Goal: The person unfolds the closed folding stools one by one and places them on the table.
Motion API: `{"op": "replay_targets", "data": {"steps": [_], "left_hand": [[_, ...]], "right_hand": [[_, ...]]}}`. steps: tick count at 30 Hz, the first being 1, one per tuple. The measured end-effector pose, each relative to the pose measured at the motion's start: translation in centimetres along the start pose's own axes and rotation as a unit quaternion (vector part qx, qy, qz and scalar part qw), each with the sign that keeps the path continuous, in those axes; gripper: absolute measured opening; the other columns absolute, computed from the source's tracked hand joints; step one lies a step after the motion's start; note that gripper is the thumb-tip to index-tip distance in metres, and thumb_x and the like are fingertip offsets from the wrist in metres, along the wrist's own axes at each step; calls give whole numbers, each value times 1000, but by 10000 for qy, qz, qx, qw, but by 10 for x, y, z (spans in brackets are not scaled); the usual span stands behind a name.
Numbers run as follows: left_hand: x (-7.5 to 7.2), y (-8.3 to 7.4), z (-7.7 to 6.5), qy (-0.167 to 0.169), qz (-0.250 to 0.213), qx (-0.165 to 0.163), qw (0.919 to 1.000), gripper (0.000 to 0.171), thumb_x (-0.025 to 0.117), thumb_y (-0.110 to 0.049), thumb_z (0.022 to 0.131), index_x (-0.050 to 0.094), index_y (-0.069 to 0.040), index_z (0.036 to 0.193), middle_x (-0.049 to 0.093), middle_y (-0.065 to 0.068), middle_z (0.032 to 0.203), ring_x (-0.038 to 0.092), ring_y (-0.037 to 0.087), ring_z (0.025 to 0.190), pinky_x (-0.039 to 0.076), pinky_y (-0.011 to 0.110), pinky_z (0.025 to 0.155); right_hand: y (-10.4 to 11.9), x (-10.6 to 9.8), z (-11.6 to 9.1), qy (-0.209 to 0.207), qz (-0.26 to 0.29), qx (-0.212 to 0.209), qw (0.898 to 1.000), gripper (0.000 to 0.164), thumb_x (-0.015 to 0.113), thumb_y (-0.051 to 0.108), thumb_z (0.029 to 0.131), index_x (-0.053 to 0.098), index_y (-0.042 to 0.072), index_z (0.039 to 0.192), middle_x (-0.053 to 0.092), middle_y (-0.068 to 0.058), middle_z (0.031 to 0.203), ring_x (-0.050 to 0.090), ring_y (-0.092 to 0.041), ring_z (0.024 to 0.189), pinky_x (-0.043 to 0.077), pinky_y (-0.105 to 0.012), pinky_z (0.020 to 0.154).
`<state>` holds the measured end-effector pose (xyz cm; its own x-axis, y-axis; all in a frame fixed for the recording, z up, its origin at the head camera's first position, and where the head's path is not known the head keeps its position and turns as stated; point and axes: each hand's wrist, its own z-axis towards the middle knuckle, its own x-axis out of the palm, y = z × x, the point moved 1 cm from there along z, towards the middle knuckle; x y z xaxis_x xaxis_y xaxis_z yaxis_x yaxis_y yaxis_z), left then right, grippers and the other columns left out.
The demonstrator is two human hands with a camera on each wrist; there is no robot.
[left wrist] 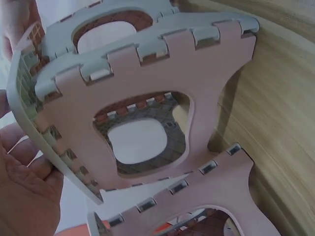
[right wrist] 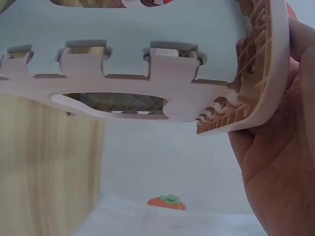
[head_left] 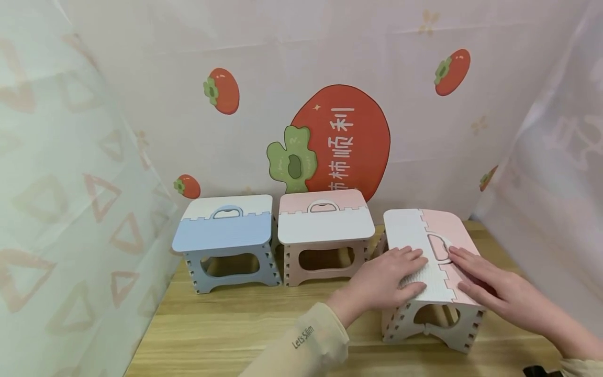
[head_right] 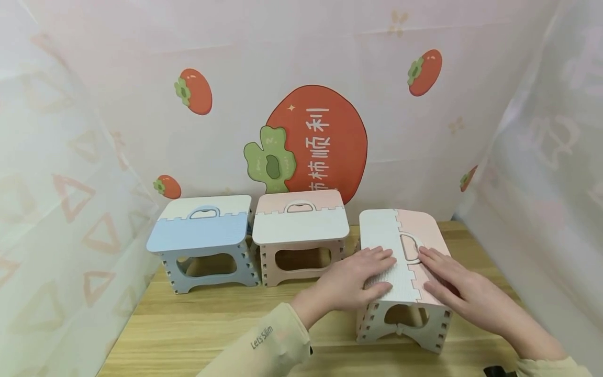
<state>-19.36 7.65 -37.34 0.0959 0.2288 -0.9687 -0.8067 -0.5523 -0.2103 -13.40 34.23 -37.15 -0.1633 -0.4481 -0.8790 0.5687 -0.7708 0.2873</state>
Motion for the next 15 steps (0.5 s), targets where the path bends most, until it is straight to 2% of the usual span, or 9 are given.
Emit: {"op": "replay_targets", "data": {"steps": [4, 7, 11, 15], "left_hand": [[-3, 10, -1, -181, -380, -331, 9986, 57, 42, -49, 107, 42, -22, 158, 37, -9, 163, 30, 9, 152, 24, 21, 122], [-4, 15, -1, -204, -480, -431, 9977, 56, 44, -48, 107, 45, -20, 156, 39, -7, 162, 31, 10, 151, 27, 22, 121], [-4, 19, 0, -144, -406, -473, 9980, 54, 43, -45, 108, 45, -20, 156, 39, -7, 162, 31, 10, 151, 29, 23, 121], [-6, 21, 2, -109, -232, -559, 9981, 51, 42, -40, 109, 44, -21, 157, 38, -7, 163, 30, 9, 152, 29, 23, 121]], "right_hand": [[2, 0, 2, -95, -124, -167, 9997, 67, 77, 10, 90, 52, 18, 152, 42, 9, 159, 23, 14, 145, 17, 3, 107], [6, -1, 3, -193, -145, -379, 9990, 65, 78, 6, 88, 56, 16, 149, 43, 5, 160, 24, 8, 148, 17, 1, 110], [15, -2, 5, -316, -98, -780, 9964, 66, 83, 1, 79, 63, 13, 141, 52, -3, 154, 31, -4, 150, 22, -4, 114], [23, -1, 7, -387, 21, -1085, 9933, 65, 87, 2, 74, 68, 12, 135, 59, -3, 147, 40, -7, 146, 28, -6, 113]]}}
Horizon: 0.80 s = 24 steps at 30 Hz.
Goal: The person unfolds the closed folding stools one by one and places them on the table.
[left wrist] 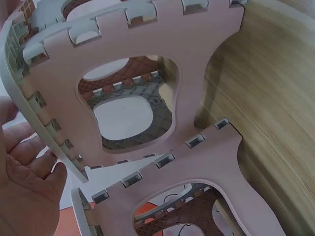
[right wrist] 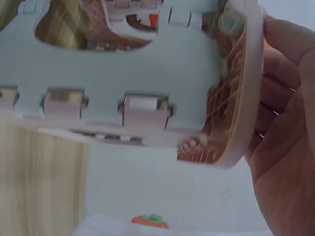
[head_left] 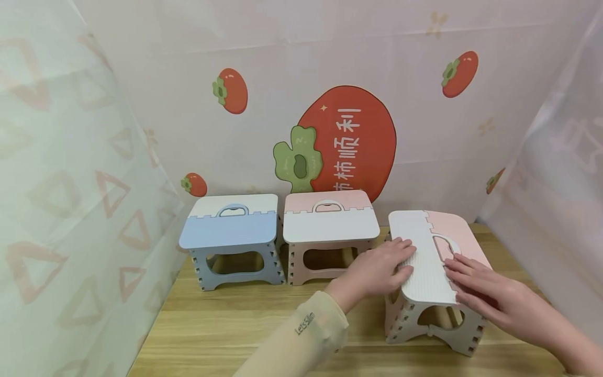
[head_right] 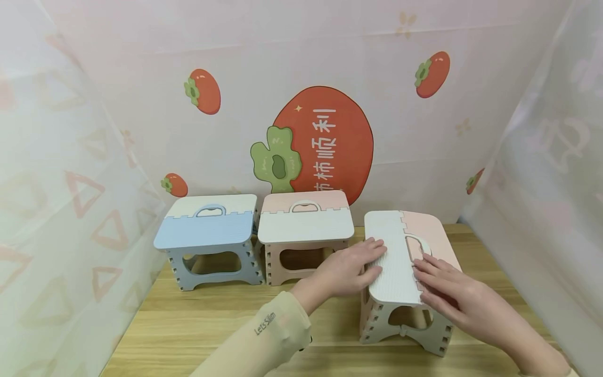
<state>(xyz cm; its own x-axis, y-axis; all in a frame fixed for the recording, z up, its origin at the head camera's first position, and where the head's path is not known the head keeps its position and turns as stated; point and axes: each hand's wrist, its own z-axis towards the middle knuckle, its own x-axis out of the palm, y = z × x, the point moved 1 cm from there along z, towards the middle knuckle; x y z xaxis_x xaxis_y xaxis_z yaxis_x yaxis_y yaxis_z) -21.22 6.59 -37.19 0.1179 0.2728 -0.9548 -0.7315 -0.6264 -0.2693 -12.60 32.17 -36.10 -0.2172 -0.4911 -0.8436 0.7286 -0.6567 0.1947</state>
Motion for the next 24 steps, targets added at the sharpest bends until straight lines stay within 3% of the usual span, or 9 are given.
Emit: {"op": "replay_targets", "data": {"steps": [2, 6, 9, 16, 24], "left_hand": [[0, 1, 2, 3, 70, -52, 10000, 50, 42, -38, 109, 44, -21, 156, 38, -7, 163, 31, 9, 151, 28, 22, 121], [0, 5, 6, 20, 145, -47, 9999, 50, 42, -38, 109, 45, -21, 156, 38, -7, 163, 30, 10, 152, 26, 21, 122], [1, 8, 8, 32, 216, 31, 9998, 50, 41, -40, 109, 45, -23, 156, 36, -7, 164, 28, 11, 153, 25, 22, 122], [5, 13, 7, -4, 339, 256, 9991, 50, 39, -40, 110, 44, -22, 156, 37, -6, 164, 28, 12, 153, 24, 23, 123], [4, 13, 7, 39, 946, 554, 9940, 53, 38, -44, 110, 42, -21, 158, 37, -4, 164, 30, 13, 153, 18, 25, 126]], "right_hand": [[3, 2, 1, -102, 150, -196, 9996, 59, 86, 7, 77, 69, 10, 133, 62, -4, 143, 43, -8, 144, 31, -6, 112], [7, 6, 2, -406, 416, -588, 9966, 40, 74, 28, 95, 72, 5, 128, 67, -10, 136, 49, -10, 141, 38, -6, 105], [9, 11, 3, -583, 412, -768, 9945, 48, 59, 42, 103, 72, 3, 126, 67, -13, 135, 49, -11, 141, 40, -5, 103], [13, 15, 3, -781, 182, -1008, 9917, 50, 53, 43, 106, 73, 1, 123, 68, -13, 134, 47, -13, 143, 35, -13, 114], [13, 9, 2, -844, 134, -1079, 9905, 48, 52, 41, 106, 74, 0, 121, 68, -11, 133, 48, -12, 142, 33, -16, 117]]}}
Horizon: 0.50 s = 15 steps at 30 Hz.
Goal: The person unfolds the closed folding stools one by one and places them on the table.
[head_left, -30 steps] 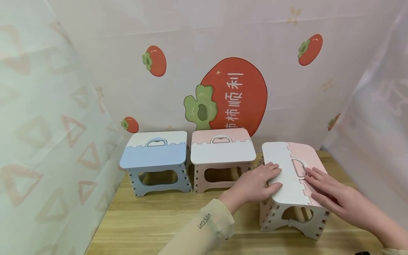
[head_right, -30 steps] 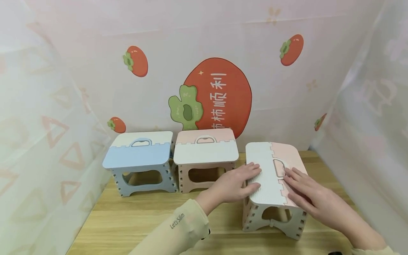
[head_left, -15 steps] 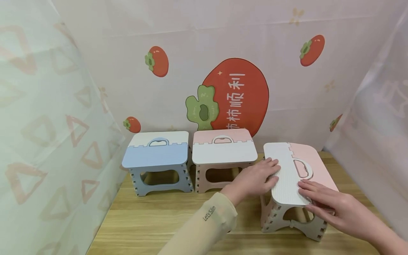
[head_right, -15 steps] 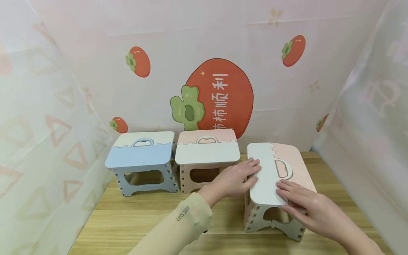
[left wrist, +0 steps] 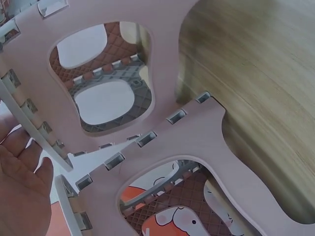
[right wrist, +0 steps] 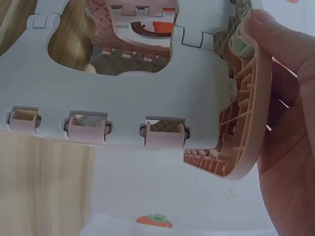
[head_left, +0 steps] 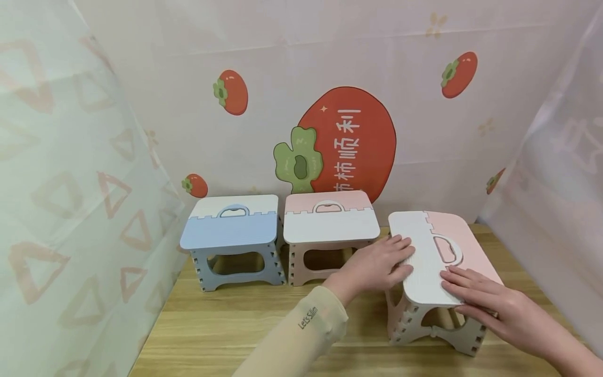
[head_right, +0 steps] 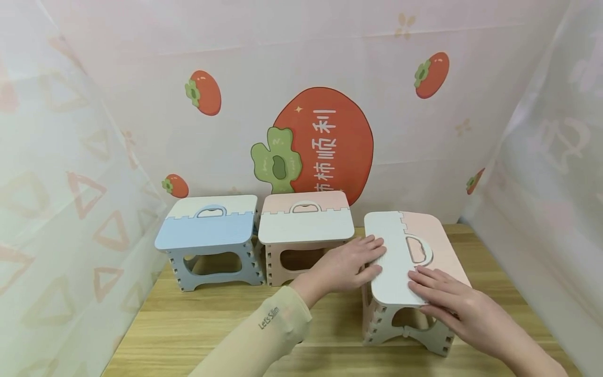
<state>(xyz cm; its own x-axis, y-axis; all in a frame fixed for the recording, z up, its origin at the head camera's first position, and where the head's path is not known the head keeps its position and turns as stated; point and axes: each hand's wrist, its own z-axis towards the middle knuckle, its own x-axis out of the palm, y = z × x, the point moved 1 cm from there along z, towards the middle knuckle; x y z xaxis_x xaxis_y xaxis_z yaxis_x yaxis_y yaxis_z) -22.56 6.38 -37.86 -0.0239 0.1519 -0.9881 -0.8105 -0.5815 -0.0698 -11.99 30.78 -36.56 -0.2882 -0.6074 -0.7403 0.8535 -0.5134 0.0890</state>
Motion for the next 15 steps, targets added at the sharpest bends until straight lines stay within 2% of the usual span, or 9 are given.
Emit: {"op": "replay_targets", "data": {"steps": [8, 15], "left_hand": [[2, -6, -3, 109, 382, 291, 9988, 62, 36, -53, 108, 37, -20, 160, 33, -2, 166, 26, 14, 154, 16, 29, 128], [3, -13, -5, 123, 734, 434, 9963, 62, 37, -55, 108, 35, -22, 161, 31, -4, 166, 25, 12, 154, 15, 30, 128]], "right_hand": [[-2, -12, -7, -47, 27, -20, 10000, 50, 51, 40, 107, 73, -3, 119, 68, -13, 133, 46, -12, 143, 32, -16, 117], [-8, -23, -15, -51, -156, 13, 9999, 51, 49, 41, 107, 74, -3, 117, 68, -8, 135, 46, -8, 142, 32, -16, 116]]}}
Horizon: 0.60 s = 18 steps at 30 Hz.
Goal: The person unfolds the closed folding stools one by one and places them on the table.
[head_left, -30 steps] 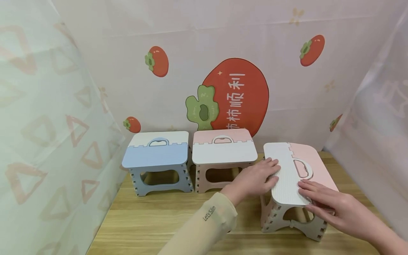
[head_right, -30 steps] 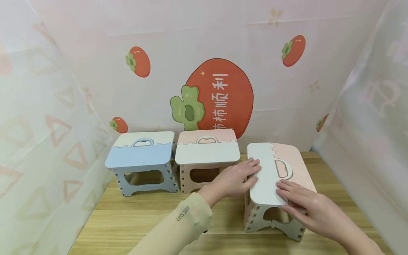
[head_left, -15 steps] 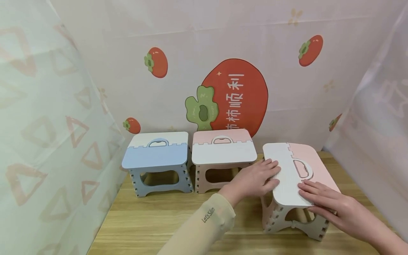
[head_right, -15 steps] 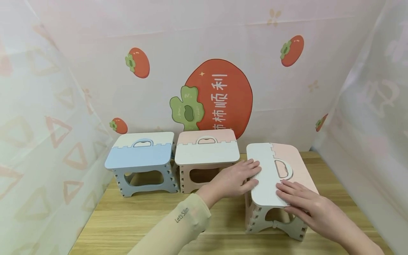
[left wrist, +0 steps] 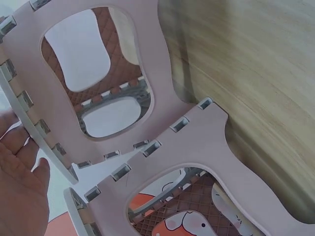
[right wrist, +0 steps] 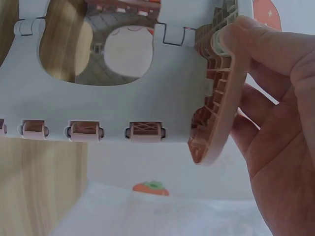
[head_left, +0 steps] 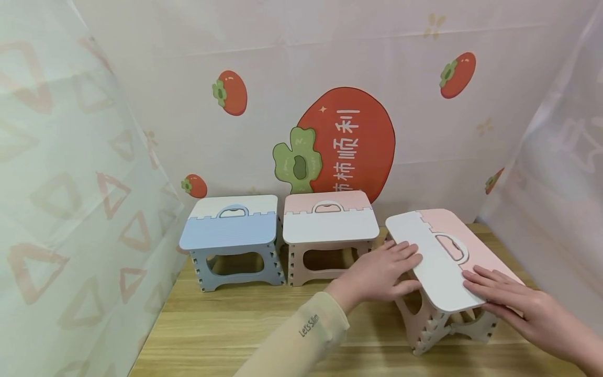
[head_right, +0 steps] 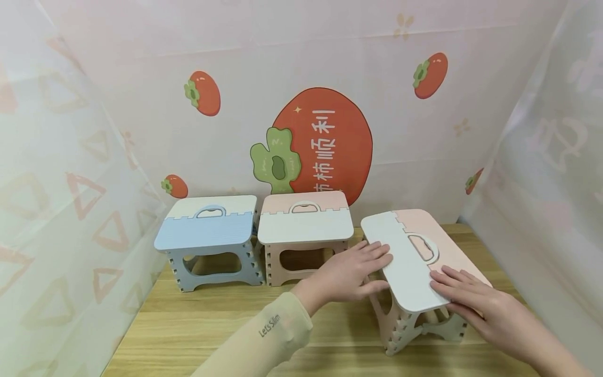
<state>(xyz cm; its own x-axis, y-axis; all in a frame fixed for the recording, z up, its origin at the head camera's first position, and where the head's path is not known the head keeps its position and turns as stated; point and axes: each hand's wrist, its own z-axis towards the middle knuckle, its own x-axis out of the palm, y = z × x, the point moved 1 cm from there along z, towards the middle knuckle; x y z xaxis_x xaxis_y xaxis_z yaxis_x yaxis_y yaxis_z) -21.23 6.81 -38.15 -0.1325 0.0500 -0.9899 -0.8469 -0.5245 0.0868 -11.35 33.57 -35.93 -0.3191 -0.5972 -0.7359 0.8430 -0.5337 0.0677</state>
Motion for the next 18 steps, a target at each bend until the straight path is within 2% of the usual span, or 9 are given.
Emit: {"op": "replay_targets", "data": {"steps": [6, 9, 12, 14, 16, 18], "left_hand": [[0, -4, -2, -39, 98, 36, 9999, 61, 38, -54, 108, 35, -23, 161, 30, -5, 167, 24, 12, 154, 16, 30, 128], [0, -5, -2, 20, 102, 16, 9999, 62, 36, -55, 108, 33, -24, 161, 28, -6, 167, 23, 11, 155, 14, 29, 128], [0, -7, -2, 60, 92, 9, 9999, 63, 35, -56, 108, 32, -24, 162, 27, -6, 168, 22, 11, 155, 12, 28, 128], [0, -8, -2, 90, 71, -4, 9999, 63, 33, -57, 108, 32, -24, 162, 25, -6, 168, 20, 10, 155, 11, 28, 128], [1, -10, -2, 120, 35, -21, 9999, 65, 31, -59, 107, 31, -24, 162, 24, -6, 169, 18, 10, 156, 9, 27, 128], [1, -12, -1, 155, -13, -39, 9999, 66, 29, -61, 107, 30, -25, 162, 22, -7, 169, 17, 10, 156, 7, 27, 128]], "right_hand": [[-6, -5, -6, 223, -228, 103, 9994, 52, 46, 43, 108, 74, 1, 121, 67, -5, 137, 46, -7, 142, 29, -17, 119], [-9, -8, -9, 495, -363, 245, 9978, 52, 44, 45, 108, 72, 4, 127, 61, 2, 145, 42, -5, 145, 25, -19, 122], [-10, -10, -12, 801, -484, 597, 9938, 37, 62, 32, 104, 69, 11, 134, 56, 10, 149, 36, 0, 146, 18, -18, 124], [-10, -11, -13, 891, -592, 930, 9899, 43, 75, 21, 93, 68, 16, 136, 53, 17, 150, 34, 5, 146, 15, -16, 124], [-10, -10, -14, 897, -727, 1302, 9847, 60, 85, 15, 79, 68, 21, 136, 50, 24, 149, 32, 11, 144, 13, -10, 121], [-10, -9, -14, 837, -873, 1518, 9810, 61, 88, 17, 76, 70, 21, 134, 48, 29, 146, 31, 14, 142, 12, -10, 121]]}}
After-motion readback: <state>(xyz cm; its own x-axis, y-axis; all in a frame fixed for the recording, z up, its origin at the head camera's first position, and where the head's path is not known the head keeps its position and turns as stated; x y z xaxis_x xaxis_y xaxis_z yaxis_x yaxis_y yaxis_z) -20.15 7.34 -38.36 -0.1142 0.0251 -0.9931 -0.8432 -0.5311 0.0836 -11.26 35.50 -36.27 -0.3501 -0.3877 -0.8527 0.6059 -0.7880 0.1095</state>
